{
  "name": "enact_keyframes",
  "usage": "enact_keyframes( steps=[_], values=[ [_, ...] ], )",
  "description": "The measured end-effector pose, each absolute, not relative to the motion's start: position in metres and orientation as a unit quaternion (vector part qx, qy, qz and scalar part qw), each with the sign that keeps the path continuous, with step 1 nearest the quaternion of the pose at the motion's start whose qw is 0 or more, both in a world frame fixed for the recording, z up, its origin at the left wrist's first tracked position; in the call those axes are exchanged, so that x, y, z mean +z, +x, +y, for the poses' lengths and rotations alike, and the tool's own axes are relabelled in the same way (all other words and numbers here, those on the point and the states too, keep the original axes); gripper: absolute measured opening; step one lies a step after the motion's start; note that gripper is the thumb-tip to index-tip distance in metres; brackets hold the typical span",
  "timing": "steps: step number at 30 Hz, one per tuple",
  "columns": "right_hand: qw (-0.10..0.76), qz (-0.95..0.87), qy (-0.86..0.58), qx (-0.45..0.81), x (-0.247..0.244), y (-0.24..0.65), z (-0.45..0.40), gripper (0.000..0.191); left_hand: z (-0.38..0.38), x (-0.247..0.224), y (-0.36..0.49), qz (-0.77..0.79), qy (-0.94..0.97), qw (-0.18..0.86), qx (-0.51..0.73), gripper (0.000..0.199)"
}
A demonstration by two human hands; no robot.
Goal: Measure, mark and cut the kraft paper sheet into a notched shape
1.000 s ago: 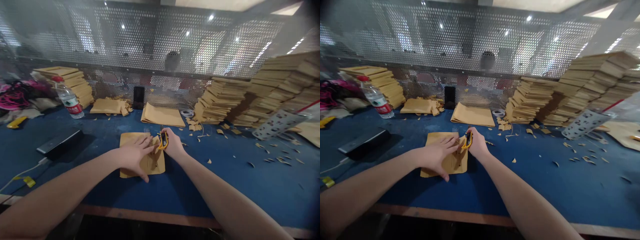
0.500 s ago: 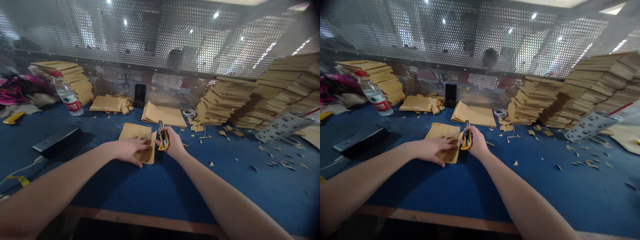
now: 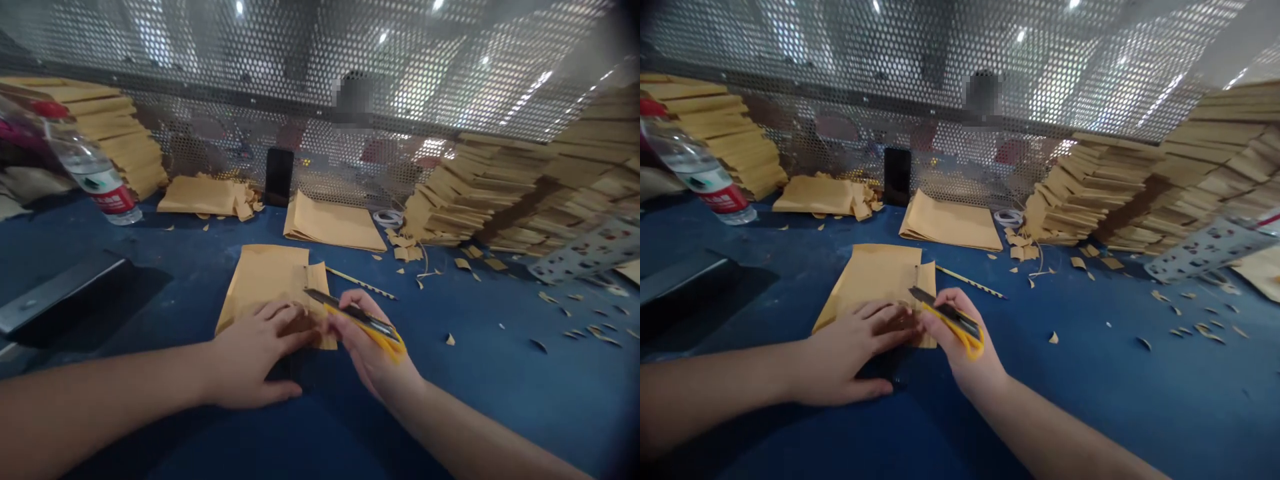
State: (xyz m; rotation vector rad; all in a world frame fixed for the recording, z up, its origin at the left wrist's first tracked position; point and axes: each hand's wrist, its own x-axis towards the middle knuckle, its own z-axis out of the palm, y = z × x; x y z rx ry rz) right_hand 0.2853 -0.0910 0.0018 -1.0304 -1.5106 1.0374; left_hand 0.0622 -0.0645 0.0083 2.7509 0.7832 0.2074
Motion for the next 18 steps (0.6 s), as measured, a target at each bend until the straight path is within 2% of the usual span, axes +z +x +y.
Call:
enact_keyframes(
  steps=[4, 13, 16, 18],
  values=[
    [0.511, -0.587, -0.454, 0.434, -0.009, 0.296, -0.091, 0.017, -0.062, 0.002, 0.059, 0.302, 0.937, 0.159, 0.073, 0.084],
    [0.468, -0.603, -0.471, 0.442, -0.007, 0.305, -0.107, 0.018, -0.063, -0.003, 0.056, 0.311, 0.929, 0.174, 0.095, 0.067],
    [0.447, -0.637, -0.484, 0.401, -0.001, 0.307, -0.109, 0.026, -0.063, -0.001, 0.058, 0.327, 0.925, 0.173, 0.091, 0.060],
    [0.426, -0.664, -0.487, 0.376, 0.003, 0.309, -0.108, 0.031, -0.064, 0.002, 0.059, 0.345, 0.921, 0.165, 0.072, 0.063]
  ],
)
